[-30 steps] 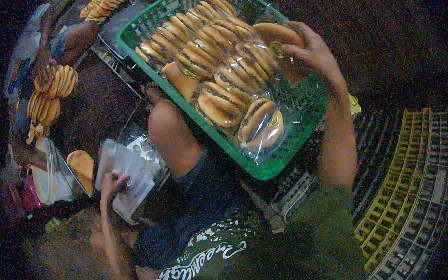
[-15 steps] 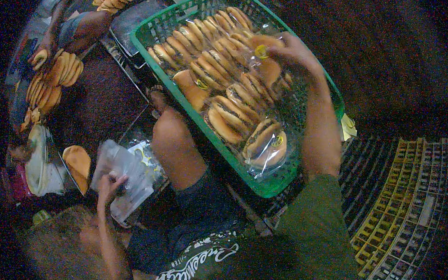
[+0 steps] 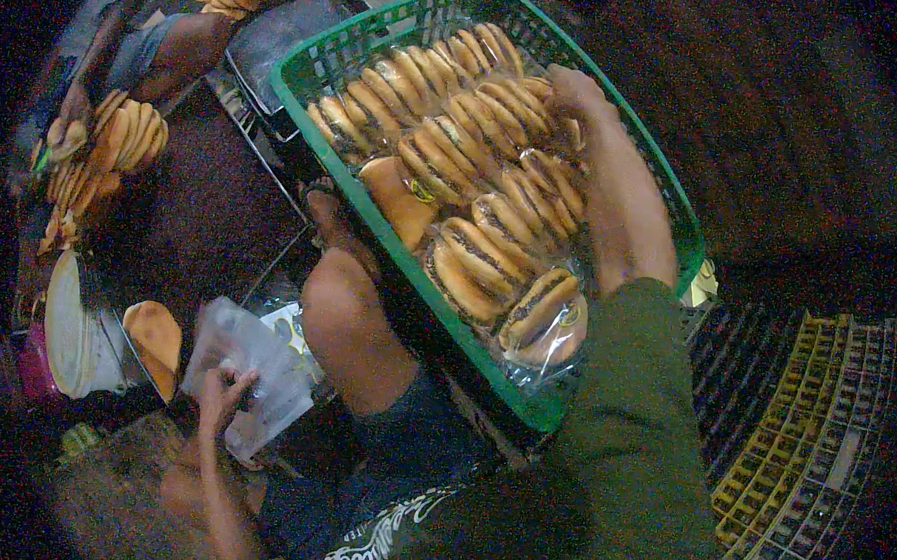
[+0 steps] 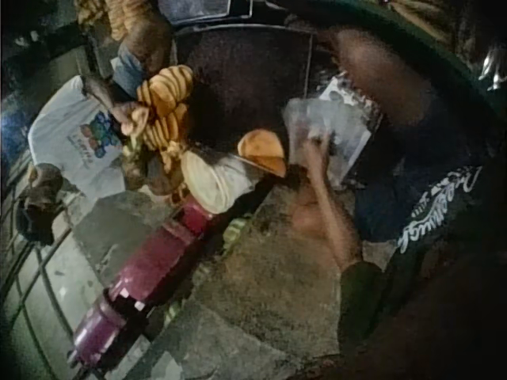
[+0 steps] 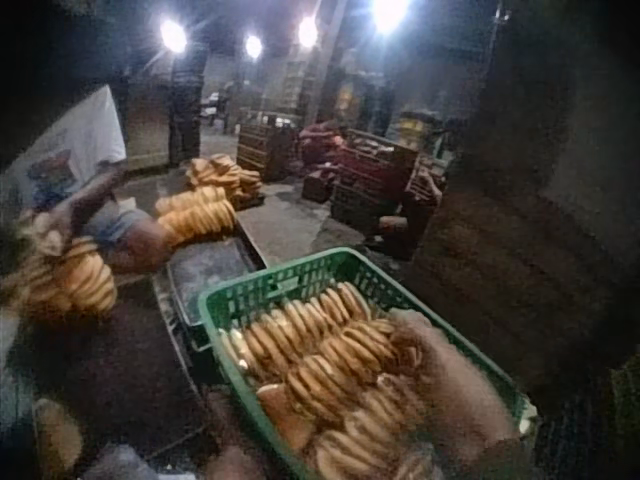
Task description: The person sits on the floor and repeatedly picks up small bread rolls, places them into clear plastic bags, and arranges the sealed packages into a yellow basket. A coworker in the background handles flatbreads and a container of liquid.
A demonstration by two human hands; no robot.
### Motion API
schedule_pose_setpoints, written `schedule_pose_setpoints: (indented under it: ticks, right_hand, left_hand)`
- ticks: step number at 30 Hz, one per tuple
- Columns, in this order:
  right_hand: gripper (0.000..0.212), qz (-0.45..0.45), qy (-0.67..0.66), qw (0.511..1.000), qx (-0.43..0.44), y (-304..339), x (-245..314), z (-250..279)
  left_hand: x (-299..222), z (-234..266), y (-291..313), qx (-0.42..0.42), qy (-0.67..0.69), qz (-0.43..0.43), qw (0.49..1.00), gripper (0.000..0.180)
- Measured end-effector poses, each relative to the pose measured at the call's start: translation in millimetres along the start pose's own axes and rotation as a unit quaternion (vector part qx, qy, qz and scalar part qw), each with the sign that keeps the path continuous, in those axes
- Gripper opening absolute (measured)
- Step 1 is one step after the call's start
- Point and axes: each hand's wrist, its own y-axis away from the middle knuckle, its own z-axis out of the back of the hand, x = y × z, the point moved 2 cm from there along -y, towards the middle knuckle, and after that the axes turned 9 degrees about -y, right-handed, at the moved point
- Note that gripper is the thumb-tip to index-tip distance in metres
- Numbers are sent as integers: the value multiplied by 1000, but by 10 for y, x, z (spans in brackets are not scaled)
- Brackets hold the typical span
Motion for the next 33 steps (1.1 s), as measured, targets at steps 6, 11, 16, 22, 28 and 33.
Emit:
schedule_pose_setpoints:
  ticks: [6, 11, 16, 22, 28, 33]
  right_hand:
    - [63, -96, 13, 995, -35, -7, -71, 55]
    - [64, 301, -255, 913, -104, 925, 2639, 480]
    - [35, 526, -306, 792, 47, 2751, 4141, 121]
    - [15, 156, -777, 594, 139, 3058, 3887, -8]
    - [16, 106, -759, 637, 89, 3477, 3790, -296]
    - [14, 231, -722, 648, 68, 3465, 4199, -215]
  left_hand:
    - [-445, 49, 212, 55, 63, 17, 996, 39]
    - [-625, 186, 775, -112, 143, -17, 983, 35]
    - [-1185, 503, 1062, -226, 136, -159, 951, 35]
    - [-767, 236, 962, -137, 475, -126, 860, 94]
    - [-848, 501, 979, -257, 623, -227, 703, 37]
    - [-524, 898, 960, -481, 564, -208, 639, 28]
